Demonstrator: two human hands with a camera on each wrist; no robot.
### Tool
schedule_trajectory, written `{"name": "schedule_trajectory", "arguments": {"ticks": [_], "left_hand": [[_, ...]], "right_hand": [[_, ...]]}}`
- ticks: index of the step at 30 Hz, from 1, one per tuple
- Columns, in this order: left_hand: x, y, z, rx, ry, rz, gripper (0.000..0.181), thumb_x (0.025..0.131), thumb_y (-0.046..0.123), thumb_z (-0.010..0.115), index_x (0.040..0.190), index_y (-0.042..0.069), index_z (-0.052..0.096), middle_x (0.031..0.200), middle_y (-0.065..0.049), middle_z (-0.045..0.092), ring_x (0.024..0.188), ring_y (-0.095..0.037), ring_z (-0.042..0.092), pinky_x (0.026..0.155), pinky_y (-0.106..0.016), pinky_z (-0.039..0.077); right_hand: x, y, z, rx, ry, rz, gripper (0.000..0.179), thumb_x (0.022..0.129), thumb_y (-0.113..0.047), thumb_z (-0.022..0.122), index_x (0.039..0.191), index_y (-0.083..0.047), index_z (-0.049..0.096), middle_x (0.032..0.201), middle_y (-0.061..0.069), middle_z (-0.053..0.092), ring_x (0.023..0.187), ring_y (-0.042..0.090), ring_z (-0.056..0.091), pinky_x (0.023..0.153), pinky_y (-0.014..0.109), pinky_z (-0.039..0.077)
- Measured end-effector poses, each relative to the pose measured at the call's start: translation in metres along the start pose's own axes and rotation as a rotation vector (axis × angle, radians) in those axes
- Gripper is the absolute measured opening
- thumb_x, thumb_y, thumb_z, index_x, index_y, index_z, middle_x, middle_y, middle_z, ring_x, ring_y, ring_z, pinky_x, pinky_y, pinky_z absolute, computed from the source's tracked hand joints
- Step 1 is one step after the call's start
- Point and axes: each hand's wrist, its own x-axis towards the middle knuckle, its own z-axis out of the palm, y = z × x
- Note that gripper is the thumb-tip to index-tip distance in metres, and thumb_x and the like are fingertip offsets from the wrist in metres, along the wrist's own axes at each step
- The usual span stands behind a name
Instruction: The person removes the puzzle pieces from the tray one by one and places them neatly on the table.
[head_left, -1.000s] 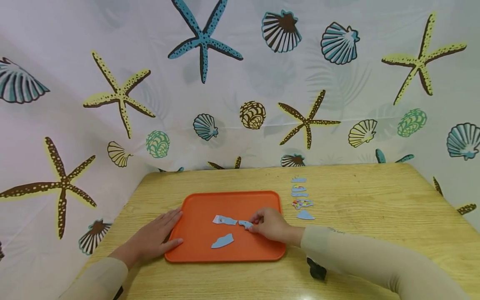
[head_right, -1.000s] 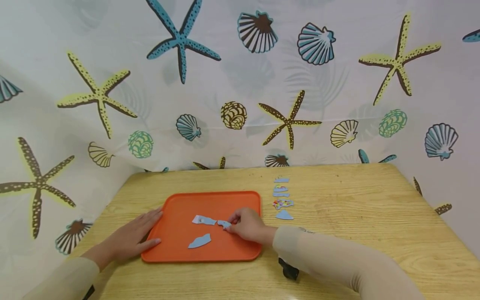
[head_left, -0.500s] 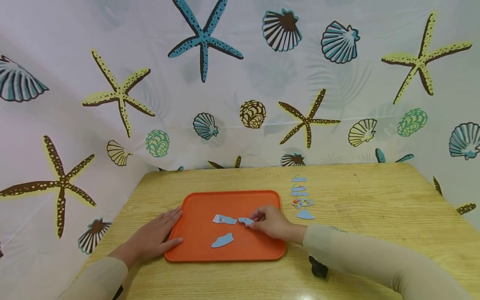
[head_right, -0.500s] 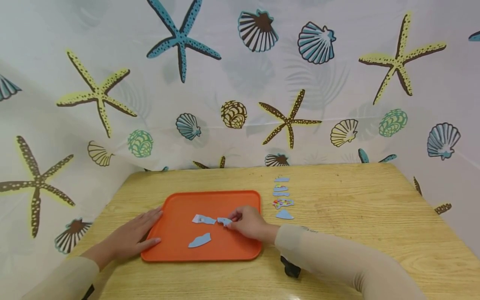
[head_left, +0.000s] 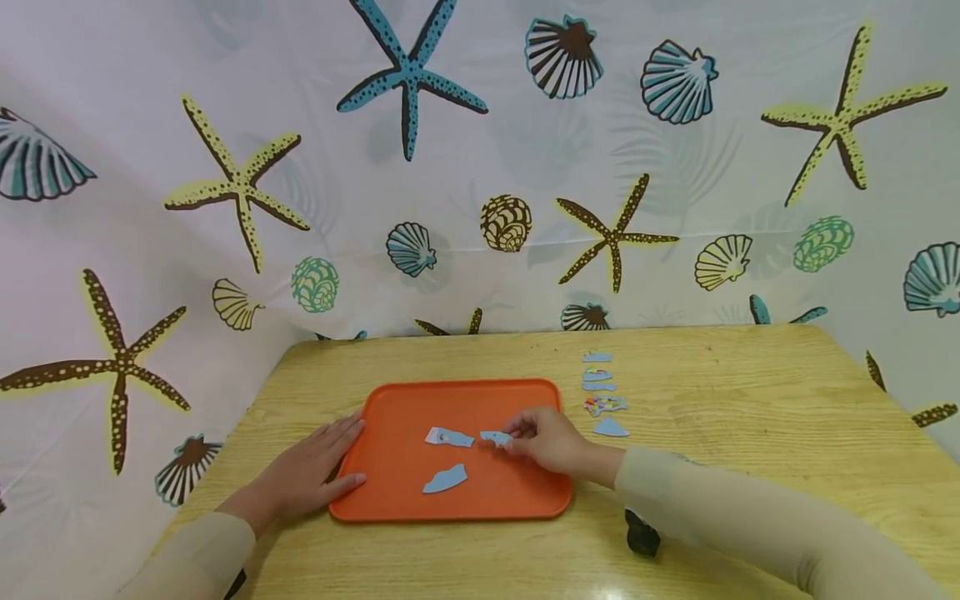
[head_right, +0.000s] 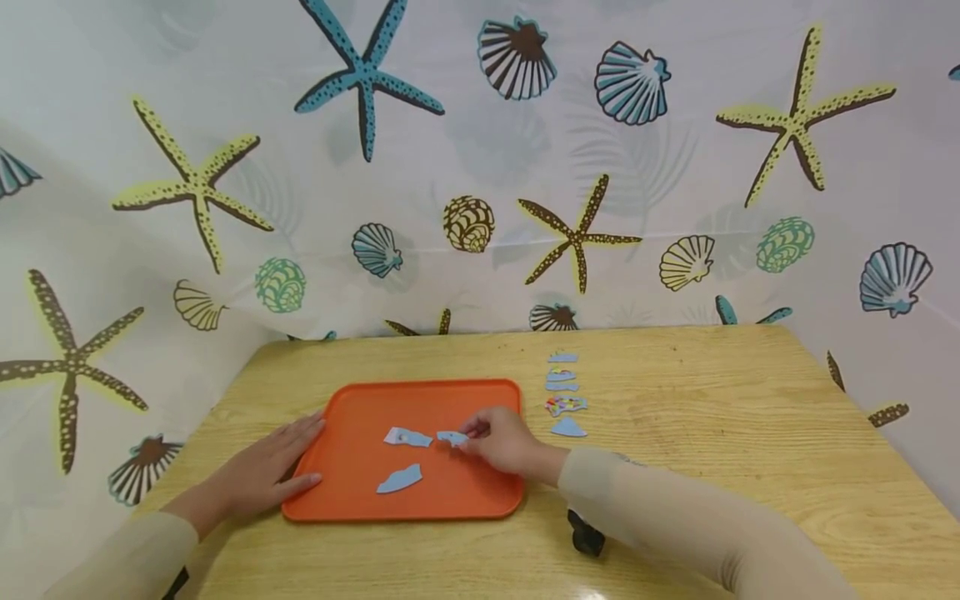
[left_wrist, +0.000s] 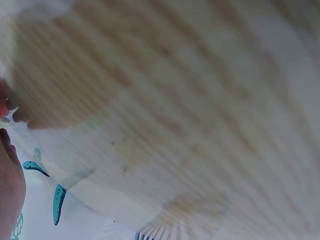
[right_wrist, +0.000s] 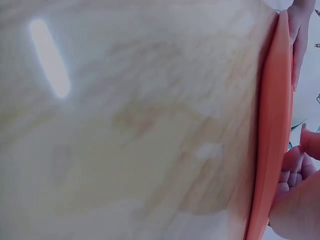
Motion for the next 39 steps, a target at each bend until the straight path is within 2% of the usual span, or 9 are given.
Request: {"name": "schedule_trajectory", "arguments": {"ticks": [14, 21, 30, 33, 39], "left_hand": [[0.001, 0.001, -0.003, -0.003, -0.011, -0.004, 0.087, 0.095, 0.064, 0.042, 0.154, 0.004, 0.022, 0.160, -0.010, 0.020, 0.145, -0.027, 0.021, 0.114, -0.051, 0.019], [0.000, 0.001, -0.002, -0.007, -0.014, -0.013, 0.087, 0.094, 0.065, 0.042, 0.154, 0.003, 0.023, 0.160, -0.010, 0.021, 0.145, -0.027, 0.020, 0.114, -0.051, 0.019], [-0.001, 0.002, -0.002, -0.005, -0.004, -0.005, 0.086, 0.095, 0.063, 0.041, 0.154, 0.004, 0.023, 0.160, -0.010, 0.020, 0.145, -0.027, 0.020, 0.114, -0.051, 0.019], [-0.001, 0.003, -0.002, -0.010, -0.004, -0.003, 0.085, 0.096, 0.063, 0.042, 0.154, 0.003, 0.023, 0.160, -0.010, 0.020, 0.145, -0.027, 0.020, 0.114, -0.051, 0.019], [-0.001, 0.002, -0.001, -0.017, -0.005, -0.011, 0.086, 0.095, 0.064, 0.041, 0.154, 0.004, 0.022, 0.160, -0.009, 0.020, 0.145, -0.027, 0.019, 0.114, -0.051, 0.019]], "right_hand": [[-0.007, -0.001, -0.021, -0.028, 0.051, 0.031, 0.015, 0.088, -0.006, 0.071, 0.103, -0.003, 0.072, 0.088, 0.001, 0.064, 0.078, 0.015, 0.058, 0.068, 0.028, 0.050], [-0.013, 0.004, -0.030, 0.015, 0.071, 0.076, 0.018, 0.089, -0.008, 0.070, 0.107, -0.005, 0.071, 0.093, 0.001, 0.065, 0.080, 0.016, 0.059, 0.067, 0.027, 0.051], [-0.025, 0.009, -0.041, 0.048, 0.059, 0.040, 0.019, 0.089, -0.006, 0.070, 0.106, 0.002, 0.070, 0.090, 0.003, 0.066, 0.074, 0.015, 0.058, 0.063, 0.024, 0.050], [-0.031, 0.009, -0.047, 0.050, 0.049, 0.046, 0.019, 0.090, -0.007, 0.069, 0.106, 0.002, 0.069, 0.091, 0.005, 0.065, 0.076, 0.017, 0.059, 0.063, 0.025, 0.050], [-0.040, 0.010, -0.059, 0.019, 0.084, 0.065, 0.019, 0.089, -0.008, 0.070, 0.106, 0.001, 0.069, 0.094, 0.005, 0.065, 0.077, 0.018, 0.058, 0.063, 0.025, 0.048]]}}
